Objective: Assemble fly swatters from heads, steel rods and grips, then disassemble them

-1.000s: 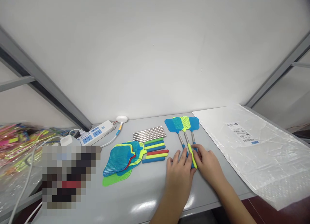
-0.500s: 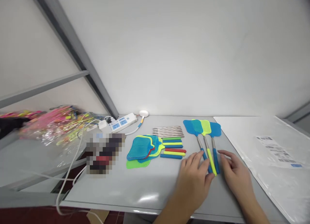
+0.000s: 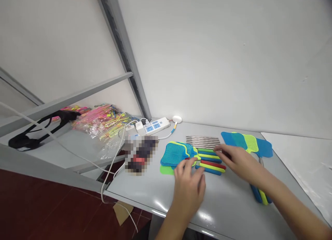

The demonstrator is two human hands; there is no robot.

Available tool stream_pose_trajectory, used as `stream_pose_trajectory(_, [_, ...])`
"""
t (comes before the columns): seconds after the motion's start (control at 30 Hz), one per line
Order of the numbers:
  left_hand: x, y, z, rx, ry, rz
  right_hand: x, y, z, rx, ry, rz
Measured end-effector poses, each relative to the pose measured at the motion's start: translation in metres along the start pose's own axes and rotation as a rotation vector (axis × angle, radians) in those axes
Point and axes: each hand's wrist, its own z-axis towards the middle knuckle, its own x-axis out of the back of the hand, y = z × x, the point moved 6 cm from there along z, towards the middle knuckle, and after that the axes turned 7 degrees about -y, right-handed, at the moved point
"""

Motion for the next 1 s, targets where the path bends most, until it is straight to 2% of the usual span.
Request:
stream_pose_trajectory(0.07, [-0.01,0.006,-0.001,-0.028,-0.076,0.046,0.001,-0.005,0.038,0.042,-0.029,-0.248])
stream_pose_trajectory(0.1, [-0.014,0.007,-0.001,-0.023,-0.097,0.067,0.001,-0.005,0.056,0.053,-0.033,-0.289])
stream_pose_trajectory(0.2, [-0.021,0.002,-0.002,0.019,-0.129,0.102,-0.008,-0.001,0.1,0.084,-0.056,-0.354])
stream_pose_trajectory(0.33, [-0.022,-0.004,-0.004,0.03,-0.137,0.121,-0.022,0.001,0.133,0.166,-0.122,-0.393])
stream_pose_trajectory(0.67, [-0.024,-0.004,-0.004,0.024,-0.135,0.091,-0.03,0.004,0.145,0.28,-0.2,-0.396])
stream_pose_trajectory(0.9, [-0.022,-0.003,-0.006,0.026,-0.161,0.087,-0.031,-0.001,0.149,0.281,-0.159,-0.44])
stream_pose_trajectory(1.0, [-0.023,-0.003,-0.006,0.051,-0.163,0.12,-0.018,-0.005,0.144,0.26,-0.088,-0.451])
